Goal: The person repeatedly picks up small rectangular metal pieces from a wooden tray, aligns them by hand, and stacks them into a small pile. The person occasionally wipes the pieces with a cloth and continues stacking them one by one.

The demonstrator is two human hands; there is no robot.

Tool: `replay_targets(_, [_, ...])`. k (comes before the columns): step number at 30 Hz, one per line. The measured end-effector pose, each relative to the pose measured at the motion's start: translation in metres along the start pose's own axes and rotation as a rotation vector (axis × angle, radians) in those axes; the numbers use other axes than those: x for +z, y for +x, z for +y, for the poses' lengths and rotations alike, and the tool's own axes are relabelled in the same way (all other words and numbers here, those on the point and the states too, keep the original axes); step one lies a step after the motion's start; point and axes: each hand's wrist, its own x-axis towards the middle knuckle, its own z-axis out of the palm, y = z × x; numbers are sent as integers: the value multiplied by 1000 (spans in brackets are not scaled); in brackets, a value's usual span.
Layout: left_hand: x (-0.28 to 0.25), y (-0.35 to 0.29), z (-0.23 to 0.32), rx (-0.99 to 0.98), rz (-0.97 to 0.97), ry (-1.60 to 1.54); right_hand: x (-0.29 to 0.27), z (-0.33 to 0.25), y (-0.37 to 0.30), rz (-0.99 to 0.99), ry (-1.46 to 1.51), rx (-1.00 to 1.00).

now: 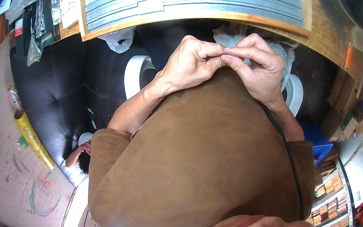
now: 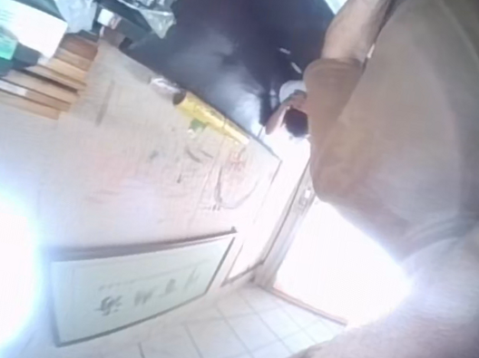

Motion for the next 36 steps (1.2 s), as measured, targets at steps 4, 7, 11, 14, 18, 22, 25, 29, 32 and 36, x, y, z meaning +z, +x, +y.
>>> replay_targets(4, [0,0,4,16,14,-6,0,1,1,-1,20,-5])
replay_targets(7, [-3,1,9,6,-2,33,1,3,1,1,43,-8])
replay_targets(11, [0,-1,12,34,49,48,0,3,3,-10,49,-4])
replay_targets(14, [0,-3,17,-6,51,80,1,5,4,-8,77,-22])
replay_targets(18, [4,-6,17,14,105,87,-1,6,7,-32,118,-8])
replay_targets(22, [6,-9,13,24,112,86,-3,8,10,-57,144,-3])
replay_targets(25, [9,-10,16,10,140,60,-3,8,11,-79,150,0])
replay_targets(29, [7,-11,16,41,140,138,-5,7,13,-103,135,8])
replay_targets(32, [11,-11,13,114,208,150,-6,6,16,-124,153,10])
replay_targets(36, [14,-10,7,233,248,195,-6,9,18,-144,164,-8])
